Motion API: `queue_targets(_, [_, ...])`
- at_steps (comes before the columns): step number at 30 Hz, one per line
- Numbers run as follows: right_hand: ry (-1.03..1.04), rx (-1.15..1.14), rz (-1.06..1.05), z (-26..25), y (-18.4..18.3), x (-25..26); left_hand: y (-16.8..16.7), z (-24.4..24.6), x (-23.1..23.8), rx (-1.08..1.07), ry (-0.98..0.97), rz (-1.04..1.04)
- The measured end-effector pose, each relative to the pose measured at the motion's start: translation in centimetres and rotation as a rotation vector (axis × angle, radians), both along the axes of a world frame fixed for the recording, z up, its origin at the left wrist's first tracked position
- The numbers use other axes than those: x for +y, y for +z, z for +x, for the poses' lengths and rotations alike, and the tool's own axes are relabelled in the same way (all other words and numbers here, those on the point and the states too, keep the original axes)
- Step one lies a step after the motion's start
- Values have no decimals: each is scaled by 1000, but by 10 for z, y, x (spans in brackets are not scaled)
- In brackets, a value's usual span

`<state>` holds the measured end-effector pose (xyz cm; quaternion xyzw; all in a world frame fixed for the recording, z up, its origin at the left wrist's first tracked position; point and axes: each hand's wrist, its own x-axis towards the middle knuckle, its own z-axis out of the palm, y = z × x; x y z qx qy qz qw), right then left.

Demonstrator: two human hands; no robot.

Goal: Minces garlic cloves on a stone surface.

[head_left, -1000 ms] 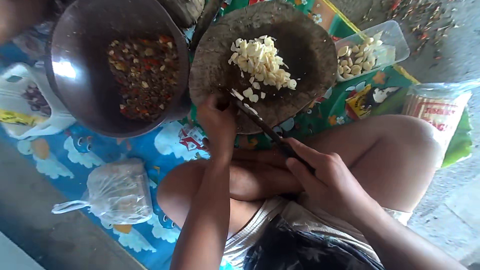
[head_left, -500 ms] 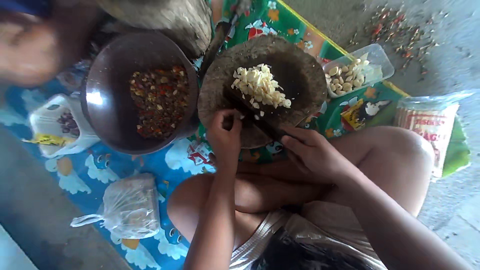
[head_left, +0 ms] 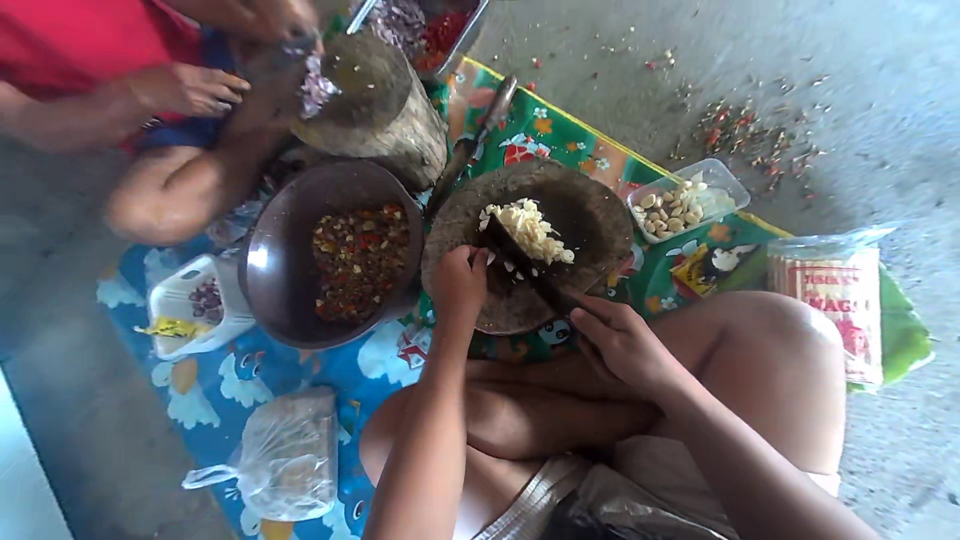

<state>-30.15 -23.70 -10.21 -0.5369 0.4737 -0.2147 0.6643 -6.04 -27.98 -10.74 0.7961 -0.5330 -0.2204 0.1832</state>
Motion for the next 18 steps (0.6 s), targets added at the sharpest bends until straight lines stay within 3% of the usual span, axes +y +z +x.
queue_targets(9, [23,30,-93,-1,0,6,1,4,8,51,-17,-43])
queue_targets(13, [87,204,-221,12,5,11,13,-6,21,93,-36,18])
queue_targets(18, [170,385,-247,23,9,24,5,-13,40,17,133,-12])
